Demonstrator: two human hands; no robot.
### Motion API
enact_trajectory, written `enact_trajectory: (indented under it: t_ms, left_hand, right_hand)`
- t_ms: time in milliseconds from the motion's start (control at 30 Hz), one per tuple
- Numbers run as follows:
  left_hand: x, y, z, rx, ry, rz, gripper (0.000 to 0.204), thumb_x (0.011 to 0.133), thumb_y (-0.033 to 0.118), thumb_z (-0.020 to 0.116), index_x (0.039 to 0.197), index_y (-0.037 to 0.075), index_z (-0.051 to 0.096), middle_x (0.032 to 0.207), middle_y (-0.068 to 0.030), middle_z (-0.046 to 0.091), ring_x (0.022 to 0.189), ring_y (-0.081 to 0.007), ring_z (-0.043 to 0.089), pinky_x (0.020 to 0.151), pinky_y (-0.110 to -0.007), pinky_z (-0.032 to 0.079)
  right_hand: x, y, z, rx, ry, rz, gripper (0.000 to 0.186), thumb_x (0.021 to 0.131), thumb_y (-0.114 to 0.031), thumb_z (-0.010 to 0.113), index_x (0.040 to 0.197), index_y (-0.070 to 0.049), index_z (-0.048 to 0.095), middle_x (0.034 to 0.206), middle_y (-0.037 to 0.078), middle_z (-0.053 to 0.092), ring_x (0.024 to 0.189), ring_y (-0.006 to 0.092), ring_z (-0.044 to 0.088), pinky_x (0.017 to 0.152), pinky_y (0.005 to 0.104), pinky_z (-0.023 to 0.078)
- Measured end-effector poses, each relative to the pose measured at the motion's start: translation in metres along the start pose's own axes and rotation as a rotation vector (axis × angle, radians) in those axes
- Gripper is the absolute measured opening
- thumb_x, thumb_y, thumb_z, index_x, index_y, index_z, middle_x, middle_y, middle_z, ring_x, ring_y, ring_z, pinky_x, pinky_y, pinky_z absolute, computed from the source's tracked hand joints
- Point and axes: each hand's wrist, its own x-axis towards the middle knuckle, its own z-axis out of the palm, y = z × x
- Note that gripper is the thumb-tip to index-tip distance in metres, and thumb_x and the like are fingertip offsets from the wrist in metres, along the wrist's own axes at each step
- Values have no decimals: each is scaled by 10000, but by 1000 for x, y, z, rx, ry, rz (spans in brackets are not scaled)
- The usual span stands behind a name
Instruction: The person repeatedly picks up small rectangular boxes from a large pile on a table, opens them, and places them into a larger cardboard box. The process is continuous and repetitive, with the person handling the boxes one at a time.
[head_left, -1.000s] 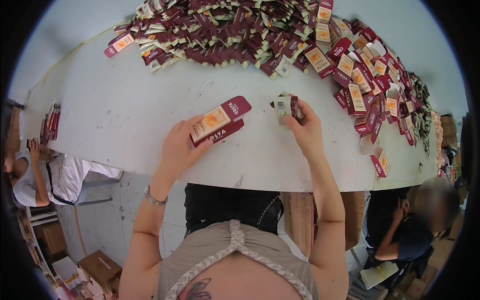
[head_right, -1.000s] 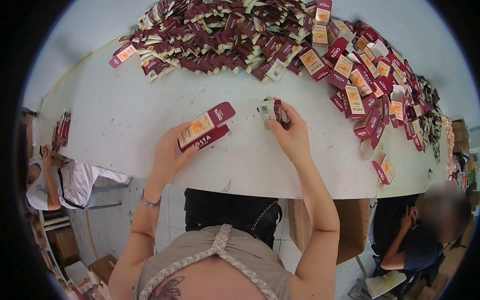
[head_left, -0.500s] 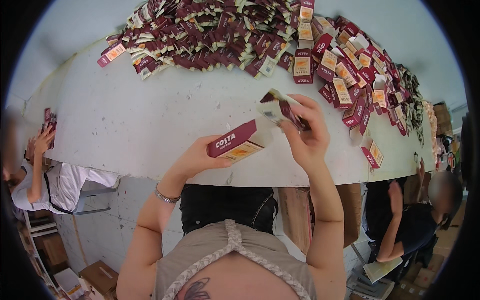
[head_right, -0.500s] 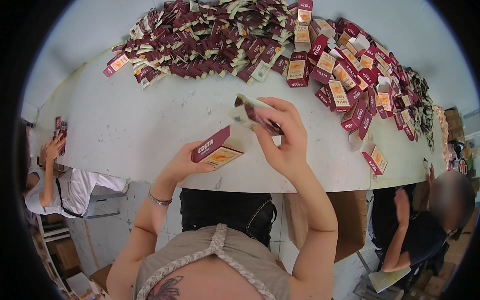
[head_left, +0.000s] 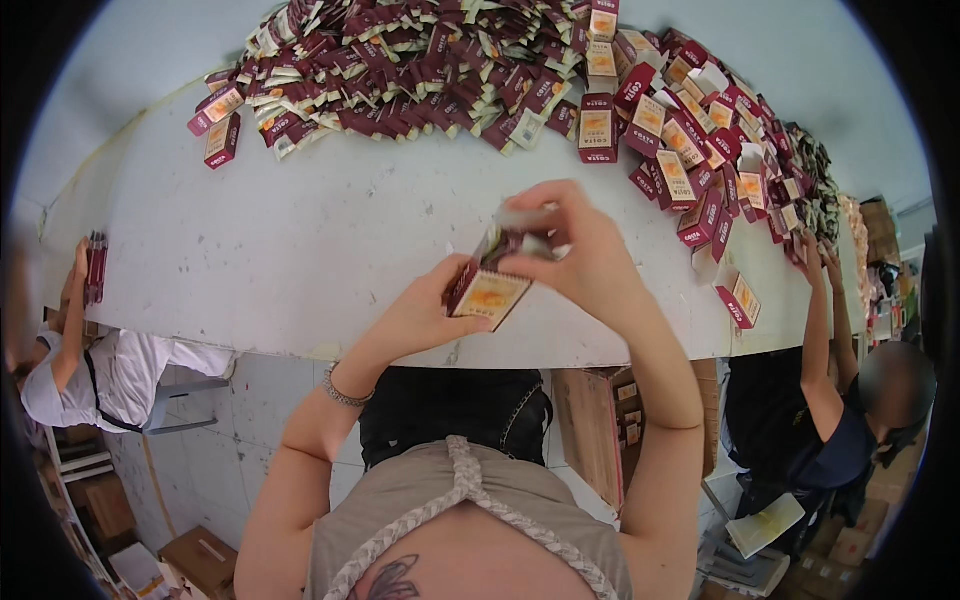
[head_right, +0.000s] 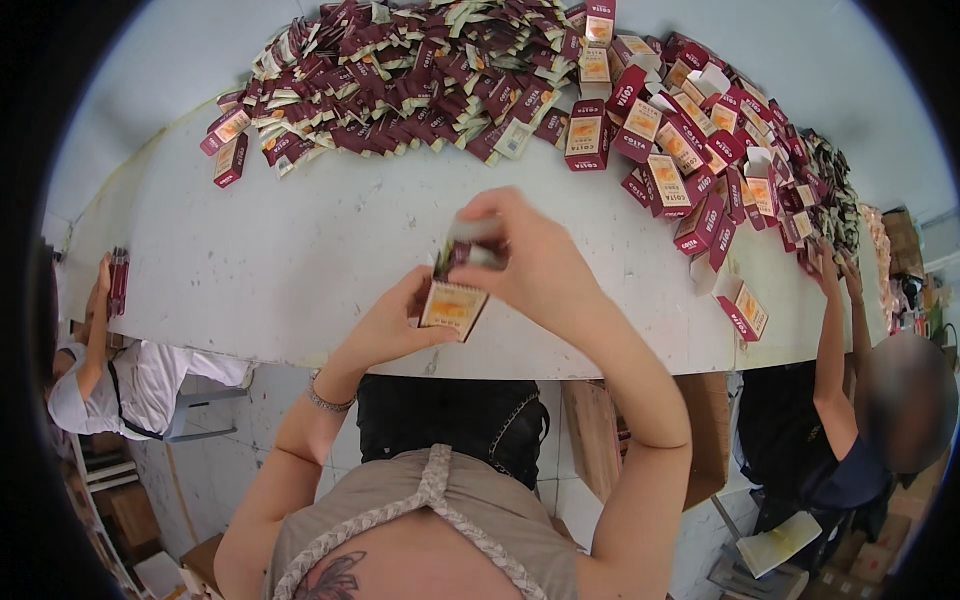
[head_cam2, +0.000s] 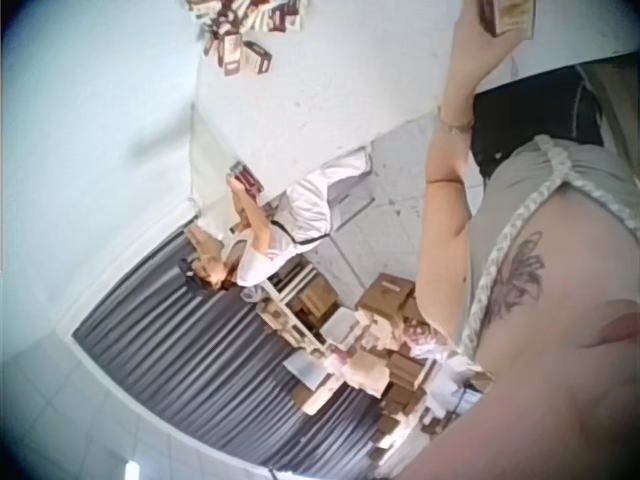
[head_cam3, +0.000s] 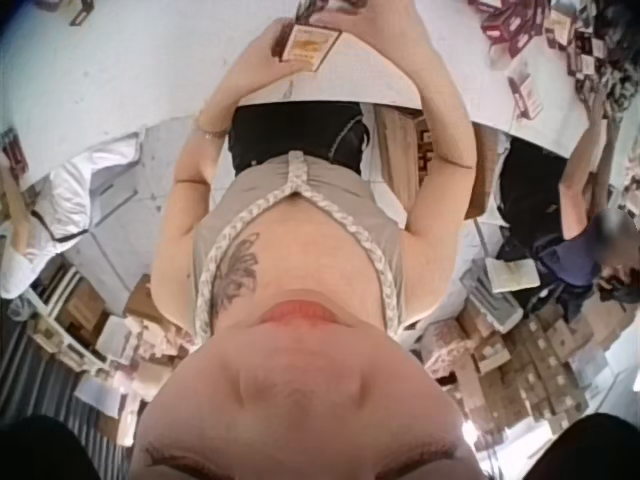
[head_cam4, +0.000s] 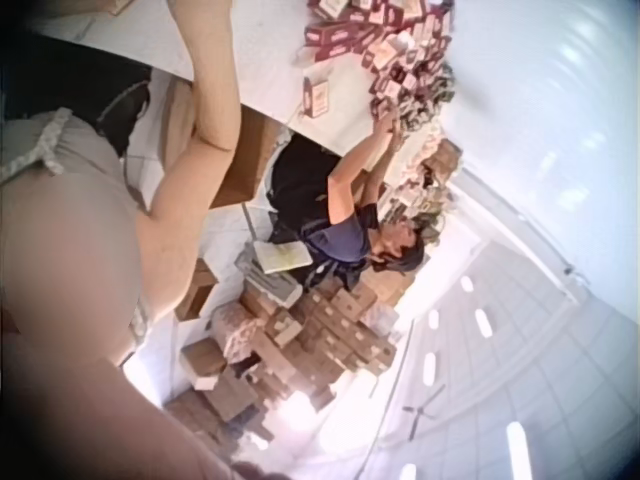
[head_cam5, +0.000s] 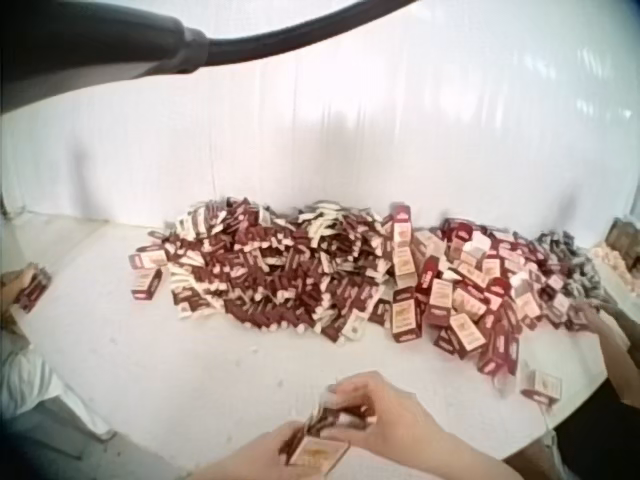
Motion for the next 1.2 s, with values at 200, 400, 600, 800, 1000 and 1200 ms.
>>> enact_trajectory:
  t_ms: [200, 400, 600, 800, 1000, 1200]
  left_hand:
    - [6, -5, 18, -64, 262, 300, 787, 830, 141, 702, 1438, 51, 210, 1243, -150, 462, 1071, -185, 538, 894, -305, 458]
    - [5, -12, 26, -135, 393, 465, 536, 874, 161, 654, 1300, 23, 360, 1115, -120, 509, 1004, -160, 544, 854, -291, 464]
    - [6, 4, 23, -227, 313, 118, 327, 887, 177, 632, 1102, 13, 449, 1038, -104, 548, 892, -137, 567, 763, -276, 475]
    - [10, -7, 32, -54, 483, 370, 483, 853, 142, 672, 1190, 28, 346, 1111, -139, 538, 933, -216, 597, 765, -318, 509]
    - [9, -3, 35, -9, 421, 400, 541, 809, 138, 717, 1186, 58, 337, 1221, -116, 492, 977, -237, 591, 788, -338, 512]
    - [24, 0, 43, 15, 135, 320, 290, 893, 107, 605, 1133, 48, 453, 1247, -131, 456, 1039, -227, 555, 824, -333, 497]
  right_hand:
    - [-11, 25, 32, -556, 128, -536, 267, 704, -213, 752, 939, -118, 668, 969, 51, 620, 926, 247, 558, 788, 354, 443]
    - [-33, 60, 57, 382, 82, -76, 284, 823, -112, 687, 1086, -67, 592, 1235, 126, 439, 1070, 203, 495, 928, 324, 401]
    - [-27, 69, 92, 591, 467, -21, 159, 876, -74, 622, 1019, -24, 573, 1133, 78, 513, 998, 136, 512, 842, 280, 444]
    - [-18, 53, 65, 734, 211, 198, 87, 879, -65, 623, 926, 7, 638, 1006, 37, 602, 901, 98, 562, 781, 243, 470]
    - [-26, 58, 49, 552, 116, 110, 199, 876, -70, 626, 1062, -10, 665, 1107, 72, 620, 976, 136, 580, 822, 259, 478]
    - [-72, 69, 20, 476, 11, 181, 266, 879, -69, 616, 1141, -29, 644, 1216, 108, 596, 1043, 182, 588, 857, 277, 478]
